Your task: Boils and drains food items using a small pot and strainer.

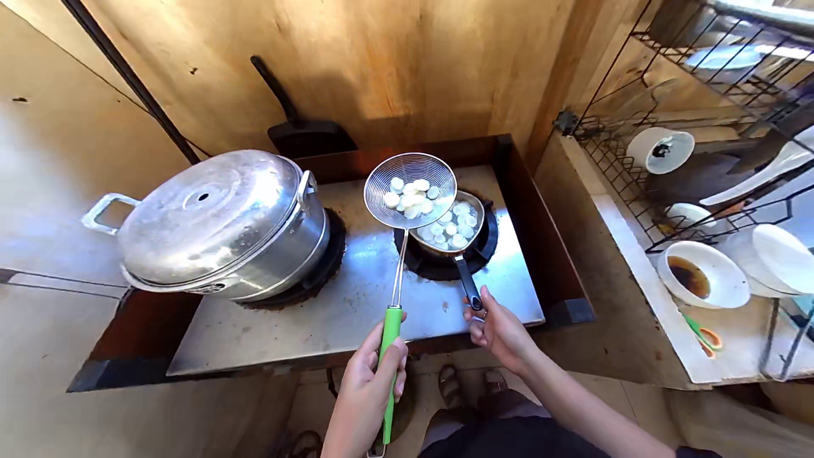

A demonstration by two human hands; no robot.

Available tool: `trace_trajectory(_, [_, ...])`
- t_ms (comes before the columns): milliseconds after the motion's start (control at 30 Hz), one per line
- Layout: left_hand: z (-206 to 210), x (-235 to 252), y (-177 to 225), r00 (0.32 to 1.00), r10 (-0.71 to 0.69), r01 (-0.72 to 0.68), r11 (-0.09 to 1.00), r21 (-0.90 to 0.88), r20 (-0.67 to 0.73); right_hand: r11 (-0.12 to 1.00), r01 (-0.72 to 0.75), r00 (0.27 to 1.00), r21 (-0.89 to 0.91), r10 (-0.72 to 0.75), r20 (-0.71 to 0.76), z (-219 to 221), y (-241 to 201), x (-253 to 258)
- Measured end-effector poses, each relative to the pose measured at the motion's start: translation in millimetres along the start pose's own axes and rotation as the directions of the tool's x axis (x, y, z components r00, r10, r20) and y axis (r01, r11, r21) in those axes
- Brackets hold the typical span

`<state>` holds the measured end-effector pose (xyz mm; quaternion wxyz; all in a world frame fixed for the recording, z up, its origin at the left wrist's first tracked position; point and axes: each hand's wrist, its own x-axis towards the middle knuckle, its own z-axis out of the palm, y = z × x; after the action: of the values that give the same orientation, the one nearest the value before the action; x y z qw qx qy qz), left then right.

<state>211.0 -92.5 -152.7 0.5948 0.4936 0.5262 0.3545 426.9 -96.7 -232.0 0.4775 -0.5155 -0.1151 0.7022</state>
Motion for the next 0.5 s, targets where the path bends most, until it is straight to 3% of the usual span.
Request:
trace_trajectory(133, [-4.7, -2.5, 0.0, 1.000, 0.020, -0.020, 1.000, -0.009, 0.002, 0.998, 0.012, 0.999, 0.062, -0.009, -0.048, 10.4, -1.1, 11.5])
trace_trajectory(267, [-8.8, -4.1, -1.3, 1.000, 0.017, -0.017, 1.000, -0.019, 0.002, 1.000, 0.004, 1.000, -0.028, -0.004, -0.002, 7.5, -3.7, 16.8])
trace_trajectory(500, [-22.4, -6.6, -8.1, 0.998, 0.042, -0.043, 0.999, 0.011, 0.041, 0.973, 0.115, 0.993, -0.202, -0.111, 0.032, 6.7, 7.7, 24.0])
